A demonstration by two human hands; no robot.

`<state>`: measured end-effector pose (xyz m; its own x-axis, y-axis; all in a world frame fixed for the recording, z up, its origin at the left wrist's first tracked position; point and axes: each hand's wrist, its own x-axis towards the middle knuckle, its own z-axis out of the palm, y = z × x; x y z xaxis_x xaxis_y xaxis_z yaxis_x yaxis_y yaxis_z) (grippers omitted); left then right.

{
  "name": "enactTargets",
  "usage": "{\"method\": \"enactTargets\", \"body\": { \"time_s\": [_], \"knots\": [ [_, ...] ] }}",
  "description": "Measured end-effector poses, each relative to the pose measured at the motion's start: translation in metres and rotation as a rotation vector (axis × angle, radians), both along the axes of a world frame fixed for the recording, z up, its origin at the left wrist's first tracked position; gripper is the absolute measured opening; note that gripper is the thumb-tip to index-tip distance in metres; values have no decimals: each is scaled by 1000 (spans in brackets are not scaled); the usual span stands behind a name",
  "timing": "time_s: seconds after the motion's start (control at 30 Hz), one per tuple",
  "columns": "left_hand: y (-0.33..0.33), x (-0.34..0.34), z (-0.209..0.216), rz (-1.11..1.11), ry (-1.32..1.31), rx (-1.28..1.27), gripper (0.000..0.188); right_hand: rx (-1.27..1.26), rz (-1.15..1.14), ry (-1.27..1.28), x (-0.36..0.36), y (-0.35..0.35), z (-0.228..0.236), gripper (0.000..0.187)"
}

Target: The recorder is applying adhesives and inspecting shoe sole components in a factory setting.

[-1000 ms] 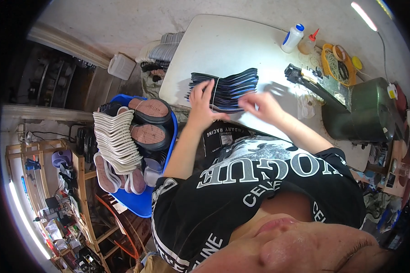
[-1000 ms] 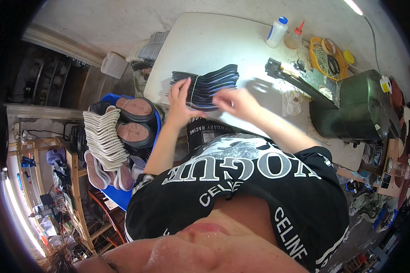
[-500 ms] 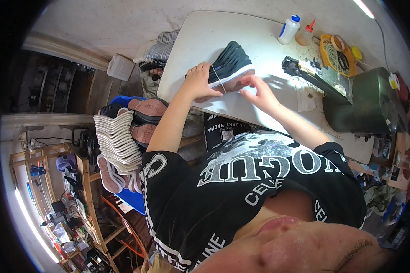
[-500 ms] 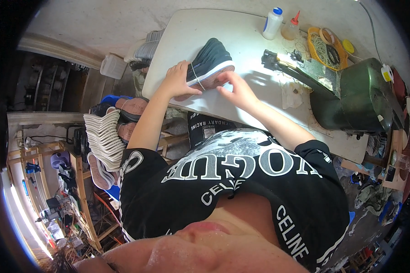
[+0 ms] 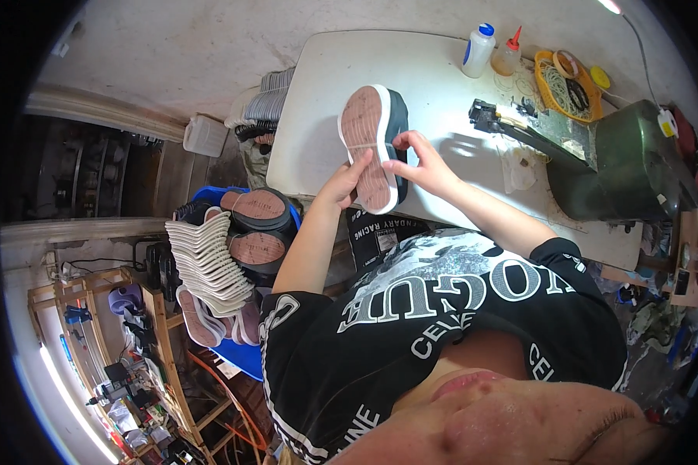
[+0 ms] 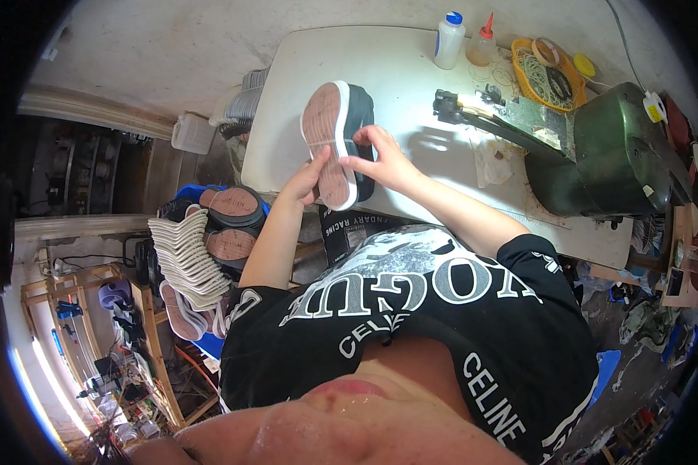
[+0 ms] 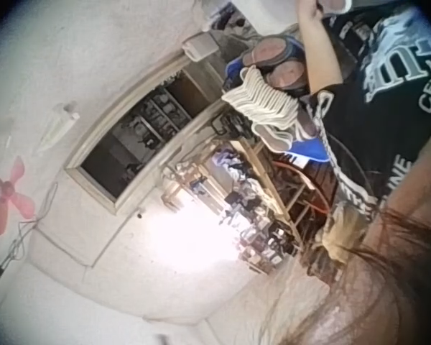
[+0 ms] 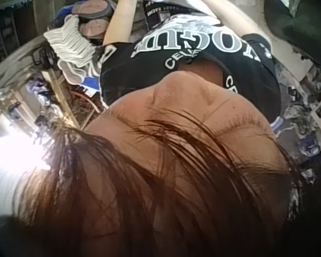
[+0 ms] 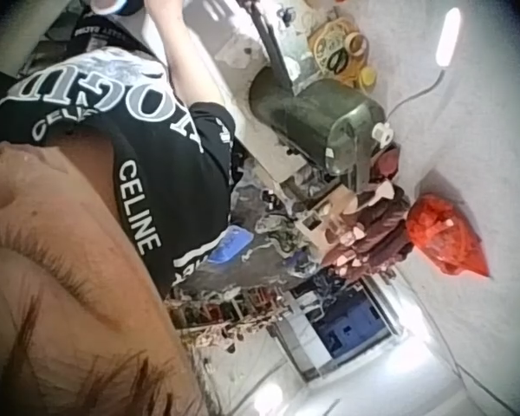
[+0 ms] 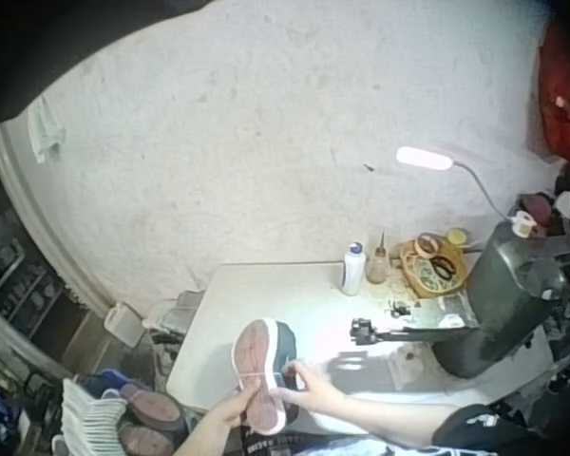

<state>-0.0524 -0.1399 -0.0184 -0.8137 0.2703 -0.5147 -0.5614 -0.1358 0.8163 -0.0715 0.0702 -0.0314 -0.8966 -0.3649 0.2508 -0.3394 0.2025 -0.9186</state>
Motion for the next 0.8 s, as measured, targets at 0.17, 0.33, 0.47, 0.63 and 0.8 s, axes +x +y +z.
{"method": "enactTargets", "body": {
  "time_s": [0.17, 0.33, 0.47, 0.63, 0.8],
  "knots": [
    [-22, -2, -9, -1, -36, 343, 86, 128, 12, 23, 7, -4, 7, 35],
    [-19, -20, -16, 56, 77, 155, 85, -8, 227, -78, 4, -9, 15, 34],
    [-9, -23, -23, 81, 66, 346, 68, 176, 151, 238, 22, -21, 37, 24],
    [20, -15, -8, 299, 90, 536, 70, 264, 329, 301, 39, -14, 53, 15],
    [7, -21, -5, 605, 260, 347, 69, 594, 651, 373, 43, 10, 51, 17]
  ]
}}
